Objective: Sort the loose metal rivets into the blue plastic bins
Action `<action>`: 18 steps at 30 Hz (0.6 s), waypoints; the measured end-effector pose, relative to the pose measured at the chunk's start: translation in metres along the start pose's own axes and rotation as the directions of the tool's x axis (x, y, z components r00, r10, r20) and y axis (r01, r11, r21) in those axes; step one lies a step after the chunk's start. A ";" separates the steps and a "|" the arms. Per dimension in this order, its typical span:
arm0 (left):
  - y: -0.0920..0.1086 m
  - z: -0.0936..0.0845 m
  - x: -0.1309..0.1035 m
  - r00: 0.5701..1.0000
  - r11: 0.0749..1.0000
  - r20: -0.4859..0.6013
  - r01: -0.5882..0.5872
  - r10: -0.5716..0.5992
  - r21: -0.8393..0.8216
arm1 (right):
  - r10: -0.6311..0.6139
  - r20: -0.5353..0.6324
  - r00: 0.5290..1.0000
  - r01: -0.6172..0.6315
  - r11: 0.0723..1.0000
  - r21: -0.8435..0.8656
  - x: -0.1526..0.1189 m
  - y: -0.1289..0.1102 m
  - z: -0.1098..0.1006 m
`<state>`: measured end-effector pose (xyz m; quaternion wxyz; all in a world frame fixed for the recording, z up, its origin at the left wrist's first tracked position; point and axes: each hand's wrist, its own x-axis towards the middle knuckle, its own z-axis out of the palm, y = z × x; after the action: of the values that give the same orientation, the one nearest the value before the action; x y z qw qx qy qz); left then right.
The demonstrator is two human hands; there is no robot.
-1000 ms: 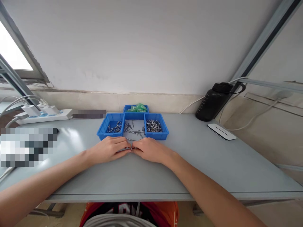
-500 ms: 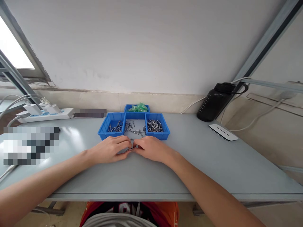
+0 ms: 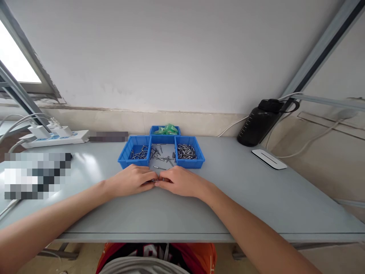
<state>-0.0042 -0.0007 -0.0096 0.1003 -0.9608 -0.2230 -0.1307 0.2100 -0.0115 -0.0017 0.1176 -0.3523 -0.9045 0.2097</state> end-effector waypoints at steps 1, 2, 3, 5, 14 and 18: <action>0.000 0.000 0.000 1.000 1.000 0.002 -0.008 0.008 -0.001 | -0.006 -0.002 1.000 0.006 1.000 -0.006 0.000 0.000 0.000; -0.001 0.001 0.000 1.000 1.000 0.004 -0.017 0.017 -0.008 | -0.009 -0.004 1.000 0.009 1.000 -0.012 0.000 0.001 0.001; -0.001 0.001 0.000 1.000 1.000 0.005 -0.023 0.023 -0.018 | -0.011 -0.003 1.000 0.011 1.000 -0.017 0.000 0.001 0.001; -0.002 0.001 0.000 1.000 0.999 0.011 -0.025 0.025 -0.038 | -0.008 0.000 1.000 0.008 1.000 -0.030 0.000 0.002 0.001; -0.003 0.002 -0.001 0.988 0.995 0.121 0.094 -0.096 0.018 | 0.125 -0.038 0.991 -0.128 0.990 -0.066 -0.003 0.002 -0.004; -0.002 0.001 0.001 0.979 0.991 0.155 0.129 -0.133 0.037 | 0.138 -0.032 0.990 -0.140 0.987 -0.076 -0.003 0.003 -0.005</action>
<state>-0.0046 0.0019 -0.0101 0.0864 -0.9499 -0.2948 -0.0580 0.2157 -0.0096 0.0007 0.1010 -0.4216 -0.8836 0.1772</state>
